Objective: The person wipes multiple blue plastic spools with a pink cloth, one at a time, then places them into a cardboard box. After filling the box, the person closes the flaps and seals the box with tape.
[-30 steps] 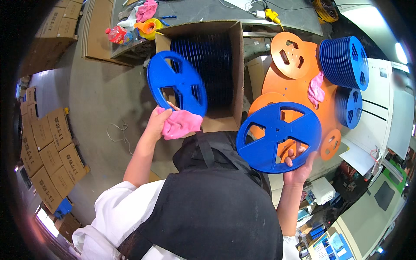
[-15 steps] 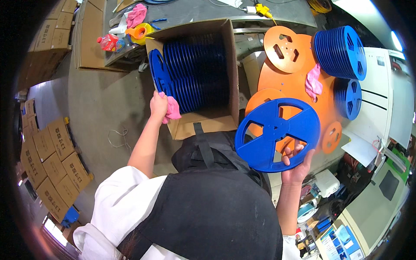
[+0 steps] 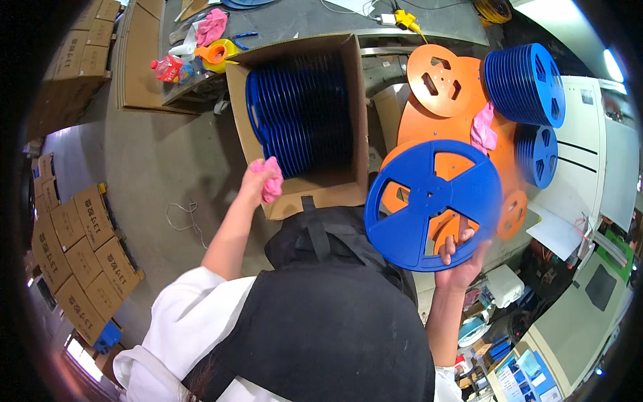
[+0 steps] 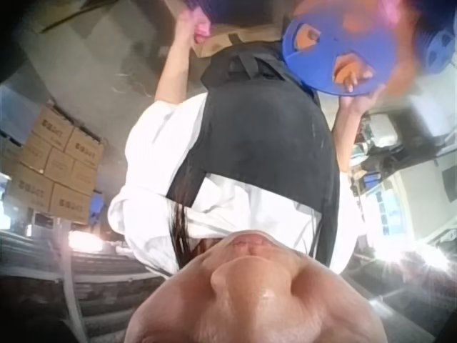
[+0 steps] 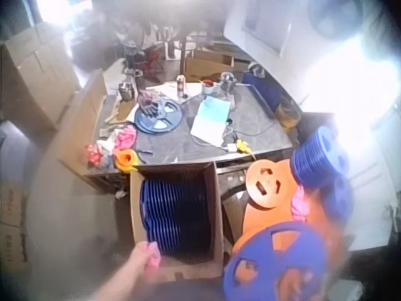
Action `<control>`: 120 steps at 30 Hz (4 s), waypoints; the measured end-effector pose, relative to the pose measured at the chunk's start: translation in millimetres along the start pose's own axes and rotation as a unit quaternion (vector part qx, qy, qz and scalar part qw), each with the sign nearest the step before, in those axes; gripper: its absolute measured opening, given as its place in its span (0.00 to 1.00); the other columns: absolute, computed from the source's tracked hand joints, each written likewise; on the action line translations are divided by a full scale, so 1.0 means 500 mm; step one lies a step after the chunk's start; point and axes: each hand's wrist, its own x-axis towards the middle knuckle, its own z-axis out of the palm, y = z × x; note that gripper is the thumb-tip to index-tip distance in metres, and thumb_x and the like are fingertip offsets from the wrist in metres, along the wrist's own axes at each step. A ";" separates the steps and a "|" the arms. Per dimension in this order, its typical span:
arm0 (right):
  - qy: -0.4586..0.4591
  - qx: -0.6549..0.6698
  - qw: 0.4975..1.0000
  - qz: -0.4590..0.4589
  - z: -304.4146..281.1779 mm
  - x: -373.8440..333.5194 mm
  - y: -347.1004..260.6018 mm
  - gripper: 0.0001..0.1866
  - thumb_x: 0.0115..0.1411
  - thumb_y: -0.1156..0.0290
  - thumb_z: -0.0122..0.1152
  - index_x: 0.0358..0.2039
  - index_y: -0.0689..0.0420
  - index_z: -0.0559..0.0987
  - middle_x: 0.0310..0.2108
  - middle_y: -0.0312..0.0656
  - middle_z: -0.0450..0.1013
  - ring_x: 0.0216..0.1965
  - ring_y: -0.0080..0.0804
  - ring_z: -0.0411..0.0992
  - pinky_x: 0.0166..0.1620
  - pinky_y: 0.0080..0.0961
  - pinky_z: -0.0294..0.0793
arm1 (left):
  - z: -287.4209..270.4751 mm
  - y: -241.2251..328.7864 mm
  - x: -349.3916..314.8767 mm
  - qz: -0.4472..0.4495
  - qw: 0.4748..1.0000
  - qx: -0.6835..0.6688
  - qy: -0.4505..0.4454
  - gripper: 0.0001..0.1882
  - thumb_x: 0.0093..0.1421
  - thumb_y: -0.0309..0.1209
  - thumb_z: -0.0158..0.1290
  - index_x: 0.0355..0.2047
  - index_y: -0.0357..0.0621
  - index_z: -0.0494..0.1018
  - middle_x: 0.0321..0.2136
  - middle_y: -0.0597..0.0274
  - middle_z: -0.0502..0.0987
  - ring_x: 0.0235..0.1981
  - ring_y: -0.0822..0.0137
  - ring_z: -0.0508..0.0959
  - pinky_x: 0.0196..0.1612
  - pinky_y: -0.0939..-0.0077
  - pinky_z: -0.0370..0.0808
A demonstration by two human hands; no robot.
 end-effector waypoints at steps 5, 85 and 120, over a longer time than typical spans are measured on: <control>-0.102 0.115 0.986 0.061 0.032 0.026 0.010 0.23 0.68 0.50 0.47 0.34 0.61 0.66 0.64 0.50 0.56 0.20 0.20 0.60 0.20 0.16 0.60 | 0.213 0.152 -0.162 0.136 0.974 -0.173 -0.045 0.17 0.59 0.20 0.49 0.49 0.41 0.73 0.34 0.60 0.78 0.27 0.70 0.79 0.31 0.80 0.76; -0.403 -0.747 0.502 -0.165 -0.006 0.046 0.160 0.40 0.54 0.44 0.60 0.63 0.52 0.65 0.68 0.50 0.52 0.70 0.54 0.44 0.67 0.49 0.43 | 0.065 0.071 -0.414 0.020 0.964 -0.128 -0.231 0.12 0.61 0.28 0.54 0.43 0.37 0.69 0.43 0.42 0.77 0.48 0.53 0.78 0.55 0.57 0.73; -0.082 -0.202 0.970 0.108 0.331 0.327 0.685 0.16 0.70 0.56 0.45 0.34 0.55 0.68 0.26 0.39 0.68 0.24 0.32 0.70 0.38 0.38 0.77 | 0.114 -0.124 0.471 0.273 0.868 0.225 0.348 0.30 0.66 0.35 0.49 0.63 0.33 0.55 0.61 0.38 0.62 0.63 0.53 0.65 0.62 0.60 0.64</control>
